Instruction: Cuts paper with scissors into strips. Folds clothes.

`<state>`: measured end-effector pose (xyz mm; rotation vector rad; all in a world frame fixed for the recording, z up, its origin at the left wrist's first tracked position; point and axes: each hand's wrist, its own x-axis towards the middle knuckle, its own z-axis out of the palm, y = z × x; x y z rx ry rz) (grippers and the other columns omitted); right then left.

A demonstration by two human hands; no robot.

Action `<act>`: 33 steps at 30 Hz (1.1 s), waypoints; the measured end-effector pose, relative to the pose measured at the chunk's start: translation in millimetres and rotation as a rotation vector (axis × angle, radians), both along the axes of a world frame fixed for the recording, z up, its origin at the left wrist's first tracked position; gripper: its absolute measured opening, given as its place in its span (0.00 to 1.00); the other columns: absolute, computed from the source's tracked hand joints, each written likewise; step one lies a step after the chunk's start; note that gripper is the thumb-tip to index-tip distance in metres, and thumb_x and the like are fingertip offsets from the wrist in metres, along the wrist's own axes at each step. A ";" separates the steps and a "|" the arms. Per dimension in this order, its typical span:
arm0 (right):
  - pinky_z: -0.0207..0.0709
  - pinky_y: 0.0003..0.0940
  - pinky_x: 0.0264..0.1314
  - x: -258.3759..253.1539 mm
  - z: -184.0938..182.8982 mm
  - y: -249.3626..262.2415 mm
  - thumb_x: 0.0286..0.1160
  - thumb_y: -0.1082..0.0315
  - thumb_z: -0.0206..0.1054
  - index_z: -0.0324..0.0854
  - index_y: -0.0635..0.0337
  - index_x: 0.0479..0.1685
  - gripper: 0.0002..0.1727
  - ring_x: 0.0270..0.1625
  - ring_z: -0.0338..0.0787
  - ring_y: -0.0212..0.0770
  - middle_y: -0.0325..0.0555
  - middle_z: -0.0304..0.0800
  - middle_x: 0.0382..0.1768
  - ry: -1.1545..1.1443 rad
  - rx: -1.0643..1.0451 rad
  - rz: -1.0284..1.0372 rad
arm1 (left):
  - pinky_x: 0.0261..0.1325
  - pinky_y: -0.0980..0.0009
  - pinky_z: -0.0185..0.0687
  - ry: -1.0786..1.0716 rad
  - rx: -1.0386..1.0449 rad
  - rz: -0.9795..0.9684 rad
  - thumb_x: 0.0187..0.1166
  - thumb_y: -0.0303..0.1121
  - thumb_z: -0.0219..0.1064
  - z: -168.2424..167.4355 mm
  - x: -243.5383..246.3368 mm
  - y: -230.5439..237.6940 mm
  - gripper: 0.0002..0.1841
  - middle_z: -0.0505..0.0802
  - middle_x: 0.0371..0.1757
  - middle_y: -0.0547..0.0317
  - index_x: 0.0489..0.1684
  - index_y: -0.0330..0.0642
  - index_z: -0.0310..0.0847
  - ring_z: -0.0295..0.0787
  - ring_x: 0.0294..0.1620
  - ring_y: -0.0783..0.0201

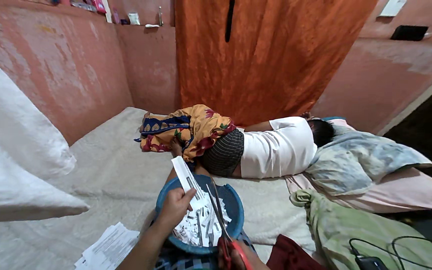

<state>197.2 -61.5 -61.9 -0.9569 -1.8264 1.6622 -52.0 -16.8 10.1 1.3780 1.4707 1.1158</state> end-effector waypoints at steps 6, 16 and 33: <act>0.81 0.29 0.40 -2.8 4.7 -0.3 0.69 0.39 0.66 0.76 0.64 0.50 0.32 0.33 0.85 0.28 0.35 0.85 0.32 -0.066 -0.039 0.020 | 0.33 0.67 0.79 0.207 0.070 -0.057 0.90 0.43 0.58 -0.8 10.5 5.6 0.22 0.83 0.22 0.60 0.28 0.34 0.83 0.79 0.22 0.69; 0.84 0.32 0.39 -3.4 8.8 -1.7 0.75 0.48 0.62 0.77 0.63 0.46 0.23 0.31 0.87 0.30 0.36 0.85 0.29 -0.087 -0.068 -0.088 | 0.30 0.79 0.75 -0.001 0.035 -0.142 0.91 0.35 0.57 -1.8 16.0 3.7 0.13 0.85 0.22 0.67 0.35 0.38 0.79 0.78 0.21 0.77; 0.82 0.29 0.32 -4.9 12.7 -2.6 0.76 0.54 0.62 0.77 0.59 0.41 0.16 0.26 0.86 0.28 0.33 0.86 0.25 -0.061 -0.069 -0.107 | 0.26 0.81 0.72 -0.032 0.027 -0.240 0.89 0.33 0.58 1.1 13.5 5.1 0.14 0.83 0.18 0.71 0.28 0.42 0.76 0.76 0.17 0.79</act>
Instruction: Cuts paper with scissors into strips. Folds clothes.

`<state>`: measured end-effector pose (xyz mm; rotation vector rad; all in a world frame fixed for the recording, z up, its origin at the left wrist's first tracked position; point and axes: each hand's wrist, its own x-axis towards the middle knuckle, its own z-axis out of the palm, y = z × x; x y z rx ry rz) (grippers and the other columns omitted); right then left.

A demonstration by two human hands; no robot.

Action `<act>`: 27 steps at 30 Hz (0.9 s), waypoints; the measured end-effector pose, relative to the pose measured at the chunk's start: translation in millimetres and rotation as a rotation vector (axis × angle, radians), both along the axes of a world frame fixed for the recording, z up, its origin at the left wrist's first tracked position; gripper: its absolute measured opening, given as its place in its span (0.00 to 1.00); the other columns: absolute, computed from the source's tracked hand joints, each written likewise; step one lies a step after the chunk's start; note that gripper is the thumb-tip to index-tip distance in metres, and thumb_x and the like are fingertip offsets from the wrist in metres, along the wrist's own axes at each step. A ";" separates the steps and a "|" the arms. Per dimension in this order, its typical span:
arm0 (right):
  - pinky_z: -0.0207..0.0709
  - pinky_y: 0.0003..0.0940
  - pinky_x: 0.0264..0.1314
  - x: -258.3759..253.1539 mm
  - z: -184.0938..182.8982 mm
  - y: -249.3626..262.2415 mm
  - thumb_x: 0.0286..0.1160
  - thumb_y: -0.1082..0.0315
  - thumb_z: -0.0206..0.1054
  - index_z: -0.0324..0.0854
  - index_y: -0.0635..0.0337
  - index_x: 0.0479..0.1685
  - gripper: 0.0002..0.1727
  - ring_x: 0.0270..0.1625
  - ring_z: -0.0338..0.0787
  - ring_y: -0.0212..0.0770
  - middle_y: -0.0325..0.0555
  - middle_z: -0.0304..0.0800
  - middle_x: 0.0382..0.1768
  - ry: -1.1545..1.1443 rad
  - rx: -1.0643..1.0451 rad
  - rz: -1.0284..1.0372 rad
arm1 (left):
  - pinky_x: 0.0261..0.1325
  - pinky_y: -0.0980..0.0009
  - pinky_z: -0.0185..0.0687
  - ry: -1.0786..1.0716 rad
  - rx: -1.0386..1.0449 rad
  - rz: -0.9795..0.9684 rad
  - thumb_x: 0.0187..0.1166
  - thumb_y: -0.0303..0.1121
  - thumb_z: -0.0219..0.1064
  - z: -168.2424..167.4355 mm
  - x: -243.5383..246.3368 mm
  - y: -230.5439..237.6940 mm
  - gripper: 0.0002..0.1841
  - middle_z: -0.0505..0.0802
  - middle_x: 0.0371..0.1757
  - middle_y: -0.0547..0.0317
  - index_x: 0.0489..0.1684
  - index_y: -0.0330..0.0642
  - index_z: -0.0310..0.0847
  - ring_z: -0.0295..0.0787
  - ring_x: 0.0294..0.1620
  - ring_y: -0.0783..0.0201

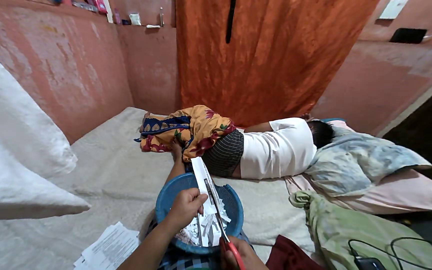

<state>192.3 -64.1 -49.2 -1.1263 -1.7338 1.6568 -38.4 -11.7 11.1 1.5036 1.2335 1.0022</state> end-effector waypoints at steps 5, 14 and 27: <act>0.85 0.31 0.36 1.4 -0.8 2.8 0.73 0.38 0.60 0.77 0.63 0.46 0.32 0.29 0.88 0.29 0.34 0.88 0.29 -0.002 0.042 0.010 | 0.26 0.80 0.71 0.036 -0.050 -0.156 0.89 0.34 0.58 -3.2 3.6 -6.0 0.15 0.81 0.18 0.72 0.27 0.42 0.76 0.74 0.18 0.79; 0.84 0.28 0.32 -2.2 -3.2 -0.4 0.84 0.54 0.55 0.79 0.60 0.40 0.18 0.26 0.87 0.28 0.33 0.88 0.25 0.035 0.035 -0.033 | 0.24 0.81 0.71 -0.042 -0.149 -0.156 0.90 0.33 0.58 -14.6 8.4 -6.3 0.15 0.82 0.17 0.72 0.25 0.44 0.74 0.74 0.16 0.79; 0.86 0.29 0.35 -2.0 -2.6 1.9 0.81 0.43 0.55 0.78 0.63 0.42 0.27 0.28 0.89 0.29 0.33 0.89 0.27 0.095 0.001 -0.071 | 0.21 0.83 0.68 -0.070 -0.179 -0.313 0.87 0.33 0.59 -25.9 13.1 -17.5 0.15 0.83 0.16 0.73 0.23 0.46 0.76 0.73 0.15 0.81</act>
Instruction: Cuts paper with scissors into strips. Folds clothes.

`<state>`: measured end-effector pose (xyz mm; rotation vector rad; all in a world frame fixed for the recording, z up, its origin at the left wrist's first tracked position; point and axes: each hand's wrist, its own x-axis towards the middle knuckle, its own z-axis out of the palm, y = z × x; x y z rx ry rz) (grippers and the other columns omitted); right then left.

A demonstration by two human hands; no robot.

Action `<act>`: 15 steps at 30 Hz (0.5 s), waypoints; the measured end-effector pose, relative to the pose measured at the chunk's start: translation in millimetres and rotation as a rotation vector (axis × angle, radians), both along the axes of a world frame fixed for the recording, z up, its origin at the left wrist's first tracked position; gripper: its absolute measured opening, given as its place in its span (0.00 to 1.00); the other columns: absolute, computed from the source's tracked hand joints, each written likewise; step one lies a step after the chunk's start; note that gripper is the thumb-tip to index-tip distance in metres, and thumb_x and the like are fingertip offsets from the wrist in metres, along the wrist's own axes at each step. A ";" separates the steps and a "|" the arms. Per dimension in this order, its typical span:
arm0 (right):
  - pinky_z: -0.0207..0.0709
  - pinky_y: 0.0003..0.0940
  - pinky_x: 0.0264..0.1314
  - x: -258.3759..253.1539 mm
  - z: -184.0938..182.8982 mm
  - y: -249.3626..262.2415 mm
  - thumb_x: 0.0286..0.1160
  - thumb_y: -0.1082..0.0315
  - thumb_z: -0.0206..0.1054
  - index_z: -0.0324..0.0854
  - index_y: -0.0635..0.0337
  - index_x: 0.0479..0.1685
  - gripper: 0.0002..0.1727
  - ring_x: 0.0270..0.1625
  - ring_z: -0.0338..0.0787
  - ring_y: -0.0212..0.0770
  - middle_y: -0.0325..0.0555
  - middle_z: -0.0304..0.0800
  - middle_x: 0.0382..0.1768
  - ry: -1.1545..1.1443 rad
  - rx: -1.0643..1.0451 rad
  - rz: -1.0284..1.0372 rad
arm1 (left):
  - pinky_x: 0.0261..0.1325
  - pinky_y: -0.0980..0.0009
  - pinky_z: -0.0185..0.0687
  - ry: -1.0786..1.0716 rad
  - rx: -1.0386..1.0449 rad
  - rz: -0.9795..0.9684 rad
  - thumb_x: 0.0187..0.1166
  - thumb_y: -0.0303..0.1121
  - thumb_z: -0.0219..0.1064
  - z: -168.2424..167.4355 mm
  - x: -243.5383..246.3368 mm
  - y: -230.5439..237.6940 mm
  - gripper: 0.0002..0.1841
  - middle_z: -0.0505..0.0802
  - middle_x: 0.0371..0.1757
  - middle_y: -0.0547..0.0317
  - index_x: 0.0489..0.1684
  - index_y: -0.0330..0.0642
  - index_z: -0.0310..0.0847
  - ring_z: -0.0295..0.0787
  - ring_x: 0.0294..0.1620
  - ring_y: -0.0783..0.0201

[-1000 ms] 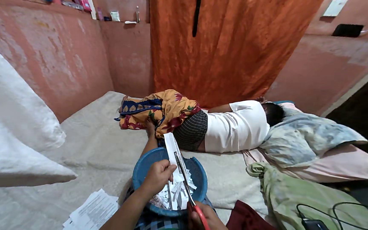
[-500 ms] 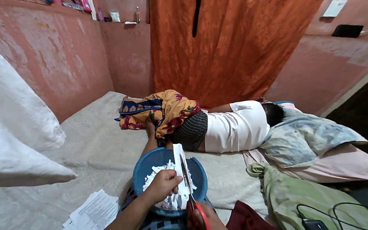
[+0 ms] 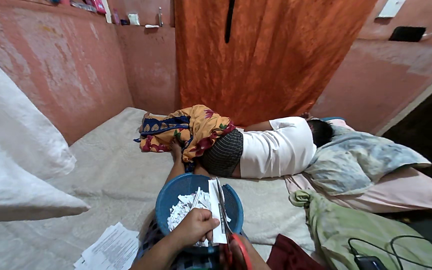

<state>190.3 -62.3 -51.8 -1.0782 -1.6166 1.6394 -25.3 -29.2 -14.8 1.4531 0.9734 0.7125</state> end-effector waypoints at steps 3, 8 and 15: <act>0.87 0.29 0.36 0.6 -3.3 1.8 0.81 0.40 0.55 0.79 0.63 0.42 0.30 0.29 0.90 0.30 0.34 0.90 0.27 0.000 0.013 0.009 | 0.22 0.83 0.68 0.001 -0.014 0.000 0.88 0.33 0.59 -1.1 0.2 0.3 0.15 0.83 0.16 0.73 0.24 0.46 0.76 0.73 0.15 0.81; 0.84 0.28 0.31 0.2 -2.0 1.4 0.83 0.49 0.54 0.79 0.59 0.37 0.21 0.24 0.88 0.28 0.32 0.88 0.23 -0.005 0.020 0.007 | 0.21 0.83 0.68 0.015 -0.028 0.019 0.88 0.33 0.59 -0.7 0.5 -1.3 0.15 0.83 0.16 0.73 0.23 0.45 0.76 0.73 0.14 0.81; 0.83 0.26 0.30 -0.4 -1.6 2.0 0.82 0.57 0.56 0.79 0.57 0.36 0.14 0.23 0.87 0.27 0.31 0.87 0.21 0.012 -0.055 0.007 | 0.22 0.82 0.70 0.003 -0.027 0.019 0.87 0.34 0.59 -3.9 -2.9 -4.8 0.15 0.83 0.16 0.73 0.24 0.46 0.76 0.74 0.15 0.80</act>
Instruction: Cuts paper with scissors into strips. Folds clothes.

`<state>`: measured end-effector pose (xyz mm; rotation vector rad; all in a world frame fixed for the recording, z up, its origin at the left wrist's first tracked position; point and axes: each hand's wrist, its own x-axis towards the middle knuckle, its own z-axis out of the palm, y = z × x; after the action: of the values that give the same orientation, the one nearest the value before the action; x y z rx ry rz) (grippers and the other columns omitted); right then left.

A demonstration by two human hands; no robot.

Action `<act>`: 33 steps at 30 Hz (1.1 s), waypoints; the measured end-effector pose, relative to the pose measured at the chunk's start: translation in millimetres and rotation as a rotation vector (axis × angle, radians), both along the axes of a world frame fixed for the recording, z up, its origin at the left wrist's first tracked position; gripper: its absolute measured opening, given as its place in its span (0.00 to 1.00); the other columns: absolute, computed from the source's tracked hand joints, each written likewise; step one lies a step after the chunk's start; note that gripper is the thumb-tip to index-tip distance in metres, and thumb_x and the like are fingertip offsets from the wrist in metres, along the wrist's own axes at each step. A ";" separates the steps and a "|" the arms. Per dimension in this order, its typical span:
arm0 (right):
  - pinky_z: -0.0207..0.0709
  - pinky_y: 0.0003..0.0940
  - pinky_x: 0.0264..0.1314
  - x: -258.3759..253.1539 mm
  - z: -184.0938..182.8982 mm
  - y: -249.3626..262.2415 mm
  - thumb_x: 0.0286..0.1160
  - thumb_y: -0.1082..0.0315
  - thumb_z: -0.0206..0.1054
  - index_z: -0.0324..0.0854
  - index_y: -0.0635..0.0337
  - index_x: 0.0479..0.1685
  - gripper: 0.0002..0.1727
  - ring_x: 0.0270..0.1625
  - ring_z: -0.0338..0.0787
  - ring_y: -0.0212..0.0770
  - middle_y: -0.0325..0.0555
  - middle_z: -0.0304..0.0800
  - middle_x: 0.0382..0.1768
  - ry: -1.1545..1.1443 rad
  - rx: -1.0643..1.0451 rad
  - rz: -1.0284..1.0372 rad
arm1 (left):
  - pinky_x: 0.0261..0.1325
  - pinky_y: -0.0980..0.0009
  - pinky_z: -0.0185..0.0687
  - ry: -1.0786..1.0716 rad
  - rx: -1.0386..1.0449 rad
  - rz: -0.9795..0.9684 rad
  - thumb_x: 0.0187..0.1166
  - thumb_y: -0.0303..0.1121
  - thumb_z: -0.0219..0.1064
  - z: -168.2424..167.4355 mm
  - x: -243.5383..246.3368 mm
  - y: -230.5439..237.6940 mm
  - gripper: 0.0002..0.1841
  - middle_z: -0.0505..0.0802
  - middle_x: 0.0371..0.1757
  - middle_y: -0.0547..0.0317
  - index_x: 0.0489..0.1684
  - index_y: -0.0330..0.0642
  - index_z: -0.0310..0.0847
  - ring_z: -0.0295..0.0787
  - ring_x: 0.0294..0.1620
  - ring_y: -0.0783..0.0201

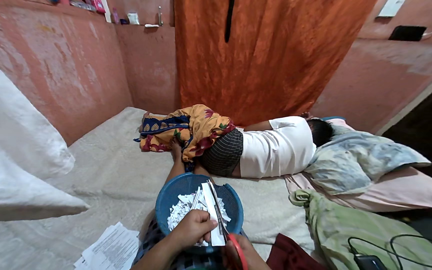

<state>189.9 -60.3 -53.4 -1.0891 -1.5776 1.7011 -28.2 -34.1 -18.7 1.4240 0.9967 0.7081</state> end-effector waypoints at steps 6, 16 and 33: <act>0.84 0.25 0.30 1.1 2.6 1.8 0.84 0.55 0.50 0.77 0.58 0.39 0.17 0.23 0.87 0.26 0.29 0.87 0.21 -0.017 0.006 -0.015 | 0.22 0.83 0.68 0.038 -0.017 -0.102 0.87 0.34 0.60 -1.3 -1.3 -5.8 0.15 0.82 0.16 0.74 0.23 0.46 0.76 0.74 0.16 0.81; 0.85 0.27 0.29 7.6 -2.1 10.0 0.75 0.48 0.62 0.77 0.56 0.41 0.19 0.24 0.88 0.29 0.31 0.88 0.23 0.046 -0.018 -0.047 | 0.35 0.70 0.83 0.240 0.077 0.151 0.79 0.33 0.69 -3.6 -33.3 -8.5 0.09 0.84 0.26 0.62 0.37 0.35 0.79 0.82 0.25 0.70; 0.81 0.46 0.47 46.9 -39.2 84.6 0.70 0.54 0.78 0.78 0.69 0.54 0.27 0.38 0.87 0.43 0.51 0.88 0.37 -0.434 0.138 -0.485 | 0.65 0.40 0.79 0.747 0.025 0.569 0.81 0.30 0.68 -29.4 -99.0 20.9 0.14 0.89 0.57 0.32 0.55 0.27 0.83 0.88 0.58 0.39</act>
<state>236.8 24.3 -92.6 -1.6837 -1.4824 1.0670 -127.2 -13.2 -48.0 1.4591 2.0321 0.5848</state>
